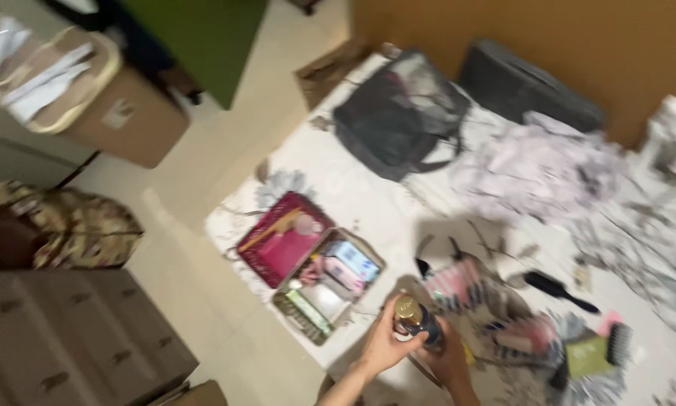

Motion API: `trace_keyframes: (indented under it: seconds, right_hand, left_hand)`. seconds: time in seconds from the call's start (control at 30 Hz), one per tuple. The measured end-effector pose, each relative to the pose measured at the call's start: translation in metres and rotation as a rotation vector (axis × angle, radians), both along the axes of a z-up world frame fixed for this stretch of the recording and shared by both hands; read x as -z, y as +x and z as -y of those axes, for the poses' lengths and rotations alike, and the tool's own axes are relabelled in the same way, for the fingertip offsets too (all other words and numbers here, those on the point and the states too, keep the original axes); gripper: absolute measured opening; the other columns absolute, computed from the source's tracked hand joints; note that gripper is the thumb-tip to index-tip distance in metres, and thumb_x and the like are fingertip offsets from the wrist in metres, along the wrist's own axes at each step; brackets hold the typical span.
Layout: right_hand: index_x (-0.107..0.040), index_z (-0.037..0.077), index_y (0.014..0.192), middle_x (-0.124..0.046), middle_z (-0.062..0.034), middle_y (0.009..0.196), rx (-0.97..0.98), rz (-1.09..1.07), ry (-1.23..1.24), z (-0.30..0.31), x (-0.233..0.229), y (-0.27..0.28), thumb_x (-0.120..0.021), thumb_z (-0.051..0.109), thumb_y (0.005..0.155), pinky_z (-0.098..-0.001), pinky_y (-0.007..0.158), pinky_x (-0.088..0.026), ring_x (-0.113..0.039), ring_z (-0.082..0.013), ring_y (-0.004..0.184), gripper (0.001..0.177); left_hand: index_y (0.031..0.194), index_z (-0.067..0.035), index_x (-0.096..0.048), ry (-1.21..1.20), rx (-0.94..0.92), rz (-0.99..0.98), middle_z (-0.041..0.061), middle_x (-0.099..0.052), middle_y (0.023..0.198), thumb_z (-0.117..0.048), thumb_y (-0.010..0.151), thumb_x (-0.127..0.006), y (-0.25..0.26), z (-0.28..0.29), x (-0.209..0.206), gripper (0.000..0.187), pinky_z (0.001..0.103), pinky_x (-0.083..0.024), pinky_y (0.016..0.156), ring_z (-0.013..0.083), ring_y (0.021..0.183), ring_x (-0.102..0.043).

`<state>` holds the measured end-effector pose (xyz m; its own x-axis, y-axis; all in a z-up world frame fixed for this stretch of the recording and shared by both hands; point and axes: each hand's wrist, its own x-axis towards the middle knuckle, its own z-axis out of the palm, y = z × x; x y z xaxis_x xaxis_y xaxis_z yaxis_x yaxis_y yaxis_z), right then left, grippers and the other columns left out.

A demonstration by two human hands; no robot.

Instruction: The person organizes personal care items on a bed, placing a hairbrush, a small bottle, a comb, and a small box into a pink makeup case. They also open a striped pouch, remove a small box, and place it into the makeup case. The person continues to arrange items inside the case.

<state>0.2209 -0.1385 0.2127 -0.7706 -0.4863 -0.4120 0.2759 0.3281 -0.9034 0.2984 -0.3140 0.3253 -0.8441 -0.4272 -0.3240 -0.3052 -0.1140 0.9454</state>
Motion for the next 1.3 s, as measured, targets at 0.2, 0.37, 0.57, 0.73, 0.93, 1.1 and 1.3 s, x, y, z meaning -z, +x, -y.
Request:
trace_keyframes:
  seconds: [0.2,0.37,0.57,0.73,0.93,1.1,1.3]
  right_hand:
    - [-0.061,0.014,0.126,-0.066,-0.0127,0.118,-0.313,-0.591,0.216,0.111,-0.045,0.021,-0.089,0.008,0.057,-0.042,0.101,-0.049,-0.061,-0.0342,0.116,0.074]
    - [-0.056,0.012,0.137,-0.055,-0.0174,0.135,-0.327,-0.57,0.037,0.203,-0.093,0.052,-0.083,0.009,0.07,-0.0434,0.102,-0.049,-0.056,-0.0372,0.126,0.072]
    - [-0.051,0.014,0.142,-0.053,-0.0164,0.136,-0.327,-0.451,0.137,0.215,-0.092,0.065,-0.077,0.015,0.083,-0.0401,0.091,-0.055,-0.063,-0.0337,0.114,0.065]
    - [-0.053,0.019,0.142,-0.054,-0.0145,0.138,-0.261,-0.257,0.26,0.153,-0.05,0.077,-0.074,0.019,0.086,-0.0374,0.084,-0.062,-0.07,-0.0282,0.106,0.059]
    - [-0.052,0.021,0.142,-0.059,-0.0124,0.136,-0.213,-0.124,0.487,0.09,-0.007,0.099,-0.078,0.024,0.083,-0.0377,0.078,-0.062,-0.077,-0.0234,0.095,0.064]
    - [-0.051,0.022,0.143,-0.059,-0.0113,0.136,-0.17,-0.048,0.511,0.076,0.002,0.112,-0.078,0.022,0.082,-0.0377,0.076,-0.063,-0.08,-0.0223,0.092,0.066]
    - [-0.052,0.022,0.142,-0.059,-0.0127,0.134,-0.203,-0.069,0.493,0.08,0.004,0.109,-0.077,0.021,0.084,-0.0365,0.076,-0.061,-0.078,-0.0219,0.094,0.063]
  left_hand:
    - [0.146,-0.015,-0.052,-0.008,-0.128,-0.087,0.007,-0.071,0.119,-0.016,0.078,-0.092,0.065,0.112,-0.032,0.079,0.03,-0.06,0.084,0.0134,0.1,-0.07]
    - [0.122,-0.012,-0.058,-0.175,-0.165,0.063,0.007,-0.075,0.096,-0.016,0.077,-0.091,0.105,0.197,-0.066,0.056,0.031,-0.06,0.076,0.013,0.087,-0.072]
    - [0.119,-0.01,-0.052,-0.369,-0.35,0.311,0.012,-0.077,0.092,-0.019,0.078,-0.086,0.122,0.274,-0.057,0.054,0.037,-0.059,0.073,0.0232,0.081,-0.075]
    - [0.122,-0.008,-0.051,-0.579,-0.271,0.272,0.025,-0.068,0.117,-0.012,0.071,-0.086,0.11,0.319,0.034,0.062,0.046,-0.056,0.088,0.0411,0.106,-0.068]
    - [0.128,-0.009,-0.047,-0.54,-0.077,0.412,0.023,-0.062,0.128,-0.009,0.075,-0.084,0.079,0.33,0.146,0.065,0.049,-0.051,0.096,0.044,0.116,-0.062]
    - [0.129,-0.008,-0.046,-0.511,-0.025,0.449,0.022,-0.058,0.133,-0.005,0.075,-0.083,0.061,0.323,0.187,0.066,0.048,-0.051,0.099,0.0437,0.117,-0.061]
    - [0.128,-0.008,-0.047,-0.523,0.101,0.483,0.021,-0.057,0.135,-0.004,0.077,-0.082,0.059,0.317,0.19,0.062,0.046,-0.049,0.104,0.0422,0.123,-0.059]
